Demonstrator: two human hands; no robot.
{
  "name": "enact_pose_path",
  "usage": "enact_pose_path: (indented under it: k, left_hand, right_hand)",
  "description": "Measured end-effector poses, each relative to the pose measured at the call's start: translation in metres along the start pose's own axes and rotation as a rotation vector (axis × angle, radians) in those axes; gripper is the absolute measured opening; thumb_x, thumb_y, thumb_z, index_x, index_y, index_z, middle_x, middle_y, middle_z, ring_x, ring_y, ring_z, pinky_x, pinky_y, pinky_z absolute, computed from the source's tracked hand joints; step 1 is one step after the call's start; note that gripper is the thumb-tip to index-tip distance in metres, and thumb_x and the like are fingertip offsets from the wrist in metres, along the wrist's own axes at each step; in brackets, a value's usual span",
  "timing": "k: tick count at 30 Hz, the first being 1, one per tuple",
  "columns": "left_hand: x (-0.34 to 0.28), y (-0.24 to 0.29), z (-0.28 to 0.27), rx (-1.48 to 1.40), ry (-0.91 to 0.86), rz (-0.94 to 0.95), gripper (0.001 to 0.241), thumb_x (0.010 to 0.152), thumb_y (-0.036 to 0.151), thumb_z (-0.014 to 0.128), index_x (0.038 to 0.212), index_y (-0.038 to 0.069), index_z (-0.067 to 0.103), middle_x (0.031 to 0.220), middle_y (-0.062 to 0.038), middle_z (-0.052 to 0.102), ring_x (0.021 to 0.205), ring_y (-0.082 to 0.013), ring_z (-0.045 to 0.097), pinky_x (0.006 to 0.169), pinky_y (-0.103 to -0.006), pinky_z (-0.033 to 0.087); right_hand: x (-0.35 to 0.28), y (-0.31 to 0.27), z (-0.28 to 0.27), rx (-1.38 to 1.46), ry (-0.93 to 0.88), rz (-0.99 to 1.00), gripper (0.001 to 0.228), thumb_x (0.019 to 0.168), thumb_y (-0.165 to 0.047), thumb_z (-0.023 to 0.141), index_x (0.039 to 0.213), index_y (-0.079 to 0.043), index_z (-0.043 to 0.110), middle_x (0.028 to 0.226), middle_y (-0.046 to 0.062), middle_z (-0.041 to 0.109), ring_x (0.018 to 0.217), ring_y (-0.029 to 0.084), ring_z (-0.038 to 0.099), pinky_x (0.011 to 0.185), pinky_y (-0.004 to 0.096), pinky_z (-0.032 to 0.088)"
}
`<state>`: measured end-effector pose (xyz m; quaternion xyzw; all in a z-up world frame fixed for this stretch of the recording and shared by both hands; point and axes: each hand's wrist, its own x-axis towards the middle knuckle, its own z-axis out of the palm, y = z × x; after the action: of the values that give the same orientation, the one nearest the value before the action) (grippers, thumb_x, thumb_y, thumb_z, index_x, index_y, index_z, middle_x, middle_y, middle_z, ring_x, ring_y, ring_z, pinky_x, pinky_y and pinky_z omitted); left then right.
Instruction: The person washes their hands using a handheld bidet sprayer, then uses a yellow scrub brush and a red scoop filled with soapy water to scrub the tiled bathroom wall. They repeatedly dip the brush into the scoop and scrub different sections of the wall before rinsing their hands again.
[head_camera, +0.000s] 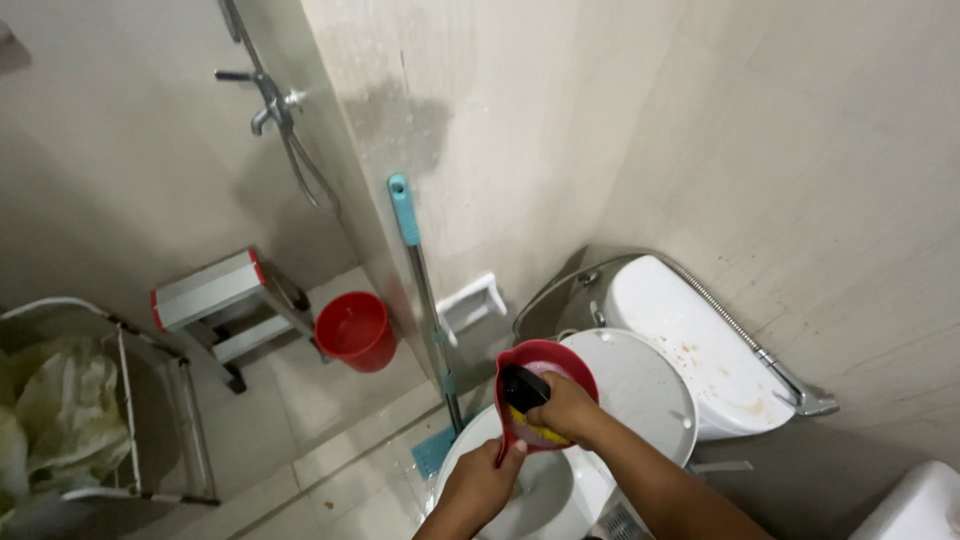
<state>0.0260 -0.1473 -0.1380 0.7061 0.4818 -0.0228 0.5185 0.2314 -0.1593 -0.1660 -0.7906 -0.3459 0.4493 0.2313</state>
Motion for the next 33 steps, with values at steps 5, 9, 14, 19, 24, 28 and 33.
enact_pose_path:
  k: [5, 9, 14, 19, 24, 28, 33]
  left_hand:
    - [0.011, -0.001, 0.007, -0.143, -0.051, 0.013, 0.049, 0.098, 0.051, 0.060, 0.097, 0.003, 0.067, 0.081, -0.013, 0.072, 0.069, -0.0245, 0.069, 0.068, -0.0393, 0.056]
    - [0.022, 0.011, 0.006, -0.213, -0.066, 0.016, 0.047, 0.098, 0.048, 0.064, 0.093, 0.002, 0.065, 0.076, -0.008, 0.069, 0.061, -0.0171, 0.064, 0.061, -0.0351, 0.055]
    - [0.059, 0.008, 0.024, -0.167, -0.003, 0.045, 0.047, 0.099, 0.049, 0.064, 0.095, 0.002, 0.065, 0.079, -0.011, 0.069, 0.067, -0.0206, 0.065, 0.066, -0.0367, 0.053]
    - [0.089, 0.033, 0.029, -0.116, 0.089, 0.088, 0.044, 0.097, 0.047, 0.066, 0.099, 0.003, 0.068, 0.082, -0.016, 0.071, 0.076, -0.0259, 0.069, 0.073, -0.0393, 0.052]
    - [0.141, 0.049, 0.039, -0.155, 0.110, 0.011, 0.049, 0.095, 0.052, 0.067, 0.101, 0.004, 0.069, 0.078, -0.013, 0.072, 0.076, -0.0228, 0.073, 0.073, -0.0361, 0.055]
    - [0.156, 0.099, 0.026, -0.192, 0.145, -0.022, 0.047, 0.095, 0.053, 0.067, 0.099, 0.006, 0.071, 0.077, -0.009, 0.071, 0.074, -0.0191, 0.072, 0.072, -0.0343, 0.055]
    - [0.190, 0.141, 0.016, -0.310, 0.175, 0.021, 0.045, 0.096, 0.049, 0.067, 0.091, 0.004, 0.066, 0.069, -0.006, 0.063, 0.059, -0.0171, 0.058, 0.058, -0.0353, 0.049]
  right_hand:
    - [0.024, 0.018, 0.002, 0.267, 0.119, -0.014, 0.064, 0.069, -0.008, 0.082, 0.130, -0.006, 0.063, 0.116, 0.014, 0.074, 0.106, 0.026, 0.072, 0.094, 0.036, 0.055]
    - [0.023, -0.005, -0.013, 0.282, 0.170, -0.032, 0.073, 0.067, -0.006, 0.084, 0.135, -0.009, 0.057, 0.118, 0.013, 0.072, 0.107, 0.026, 0.071, 0.095, 0.035, 0.055]
    - [0.051, -0.007, -0.034, 0.070, 0.084, -0.078, 0.069, 0.067, -0.009, 0.083, 0.133, -0.010, 0.062, 0.114, 0.014, 0.074, 0.107, 0.027, 0.072, 0.095, 0.036, 0.055]
    - [0.064, -0.020, -0.067, -0.063, 0.143, -0.194, 0.072, 0.067, -0.012, 0.090, 0.132, -0.012, 0.060, 0.115, 0.009, 0.071, 0.109, 0.024, 0.068, 0.097, 0.035, 0.051]
    - [0.091, -0.034, -0.120, 0.207, -0.104, -0.142, 0.062, 0.067, -0.003, 0.083, 0.127, -0.004, 0.065, 0.116, 0.015, 0.074, 0.108, 0.027, 0.072, 0.095, 0.035, 0.055]
    - [0.104, -0.059, -0.172, 0.373, -0.112, -0.134, 0.069, 0.070, -0.001, 0.085, 0.132, -0.007, 0.056, 0.127, 0.009, 0.067, 0.116, 0.021, 0.065, 0.100, 0.034, 0.052]
    - [0.125, -0.088, -0.224, 0.674, 0.028, -0.367, 0.068, 0.074, -0.006, 0.082, 0.136, -0.006, 0.054, 0.133, 0.009, 0.065, 0.118, 0.019, 0.062, 0.099, 0.033, 0.050]
